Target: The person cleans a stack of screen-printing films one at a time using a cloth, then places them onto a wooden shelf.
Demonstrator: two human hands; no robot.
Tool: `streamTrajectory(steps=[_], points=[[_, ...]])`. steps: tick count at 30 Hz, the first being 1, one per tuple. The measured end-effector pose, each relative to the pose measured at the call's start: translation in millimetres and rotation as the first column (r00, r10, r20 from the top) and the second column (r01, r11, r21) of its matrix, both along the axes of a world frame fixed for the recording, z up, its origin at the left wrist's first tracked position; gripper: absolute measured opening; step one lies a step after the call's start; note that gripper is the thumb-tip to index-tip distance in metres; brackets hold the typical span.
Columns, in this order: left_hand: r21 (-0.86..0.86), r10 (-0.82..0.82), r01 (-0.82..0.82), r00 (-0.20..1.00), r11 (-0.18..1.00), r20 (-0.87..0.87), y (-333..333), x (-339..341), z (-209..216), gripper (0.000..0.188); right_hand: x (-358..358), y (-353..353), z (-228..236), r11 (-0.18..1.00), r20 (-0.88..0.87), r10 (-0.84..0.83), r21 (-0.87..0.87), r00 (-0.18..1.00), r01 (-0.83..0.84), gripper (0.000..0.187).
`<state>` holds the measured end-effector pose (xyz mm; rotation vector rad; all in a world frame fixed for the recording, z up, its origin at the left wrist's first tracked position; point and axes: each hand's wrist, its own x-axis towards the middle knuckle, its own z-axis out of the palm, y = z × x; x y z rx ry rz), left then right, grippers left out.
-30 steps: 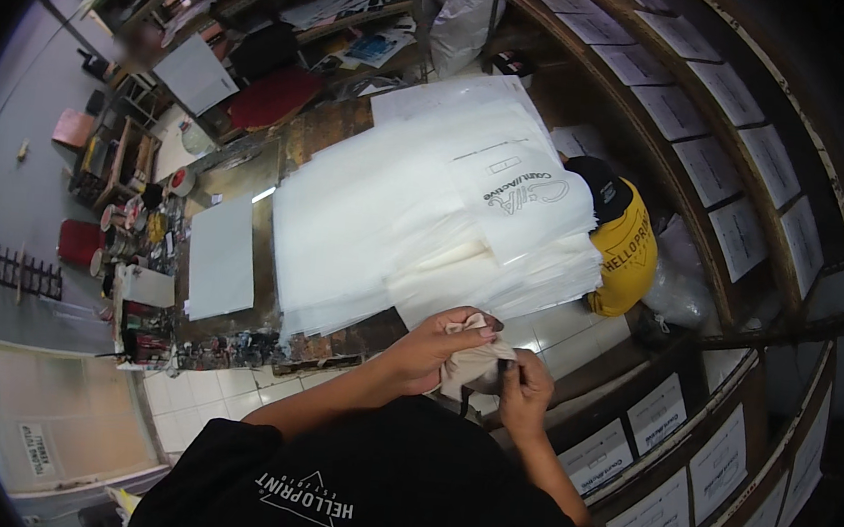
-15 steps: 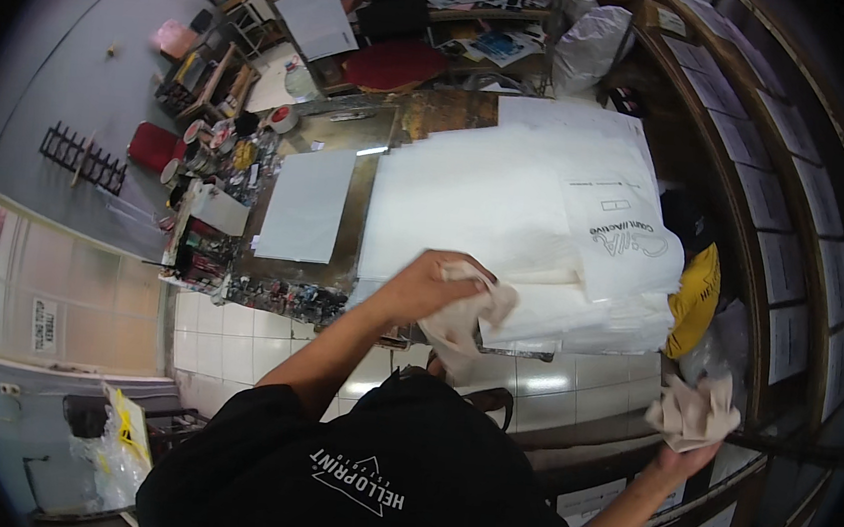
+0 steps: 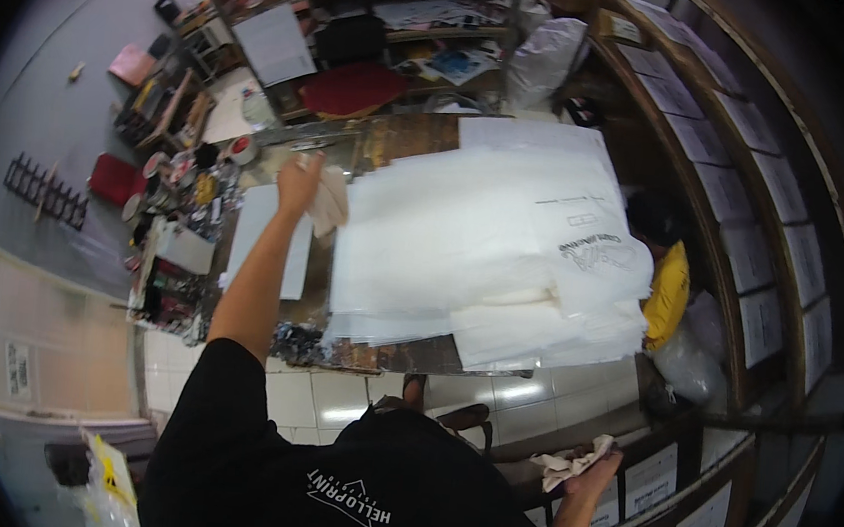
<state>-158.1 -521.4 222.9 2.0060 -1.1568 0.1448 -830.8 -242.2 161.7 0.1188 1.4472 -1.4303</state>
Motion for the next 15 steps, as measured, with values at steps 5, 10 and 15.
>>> streamTrajectory(steps=[5,10,15], points=[[0.336,0.000,-0.016,0.999,0.942,0.048,-78,5,31,0.091,6,31,17,0.977,0.182,0.110,-0.198,0.977,-0.073,0.045],[0.167,0.068,-0.057,0.996,0.984,-0.063,-110,-15,-6,0.130,-4,49,30,0.968,0.138,0.075,-0.247,0.988,-0.040,0.035],[-0.184,-0.735,0.712,0.661,0.678,-0.153,17,-267,6,0.048,10,51,44,0.969,-0.106,0.111,-0.210,0.988,-0.132,0.034]])
